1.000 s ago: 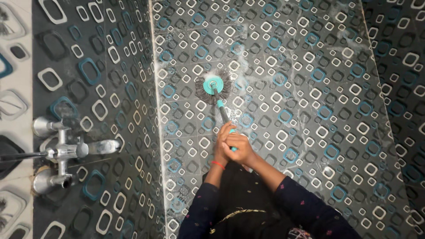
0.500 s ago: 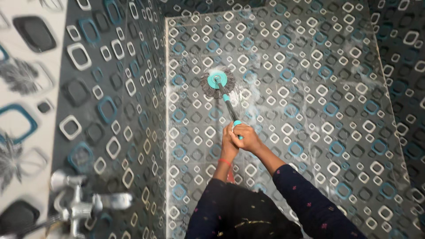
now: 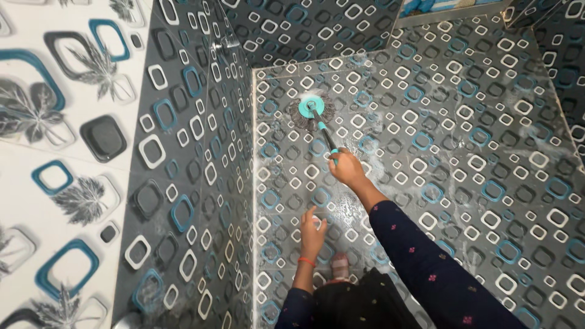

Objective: The person cleans the floor by hand using a long-handled scrub brush to move soapy water across the tiles.

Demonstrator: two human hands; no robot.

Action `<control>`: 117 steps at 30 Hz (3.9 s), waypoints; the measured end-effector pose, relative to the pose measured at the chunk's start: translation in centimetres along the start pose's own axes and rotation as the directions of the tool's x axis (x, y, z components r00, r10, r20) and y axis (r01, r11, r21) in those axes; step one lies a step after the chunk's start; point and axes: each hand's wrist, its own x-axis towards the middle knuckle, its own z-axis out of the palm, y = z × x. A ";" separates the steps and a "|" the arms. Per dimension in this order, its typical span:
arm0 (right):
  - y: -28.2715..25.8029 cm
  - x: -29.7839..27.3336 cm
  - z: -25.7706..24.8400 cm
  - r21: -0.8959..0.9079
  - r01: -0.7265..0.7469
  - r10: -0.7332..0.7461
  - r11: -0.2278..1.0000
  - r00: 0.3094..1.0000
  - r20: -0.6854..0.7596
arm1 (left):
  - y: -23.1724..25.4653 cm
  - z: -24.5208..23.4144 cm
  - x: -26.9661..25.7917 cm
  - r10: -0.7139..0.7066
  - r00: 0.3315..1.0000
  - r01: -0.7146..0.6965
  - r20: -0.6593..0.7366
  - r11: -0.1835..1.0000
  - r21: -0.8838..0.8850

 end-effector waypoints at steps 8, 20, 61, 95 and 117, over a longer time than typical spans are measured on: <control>6.4 -3.0 -1.1 -0.363 -0.221 0.297 0.905 0.940 0.166 | -0.1 0.9 -1.4 0.017 0.999 -0.017 0.043 1.000 -0.008; 4.2 -15.8 -9.6 -0.364 -0.258 0.320 0.895 0.940 0.119 | 5.1 5.2 -6.0 0.104 0.983 -0.089 0.150 0.991 -0.104; 4.7 -24.0 -16.9 0.372 0.286 -0.217 0.883 0.952 -0.217 | 11.1 20.6 -4.3 0.420 0.898 -0.389 0.136 0.898 -0.205; 25.6 0.8 -6.9 -0.155 -0.345 0.374 0.926 0.894 0.248 | 8.2 18.1 5.0 -0.025 0.990 0.024 0.136 1.000 0.008; 9.2 -26.8 -28.7 -0.154 0.022 0.065 0.988 0.838 0.541 | 21.0 24.7 -10.5 0.338 0.931 -0.347 0.139 0.937 0.045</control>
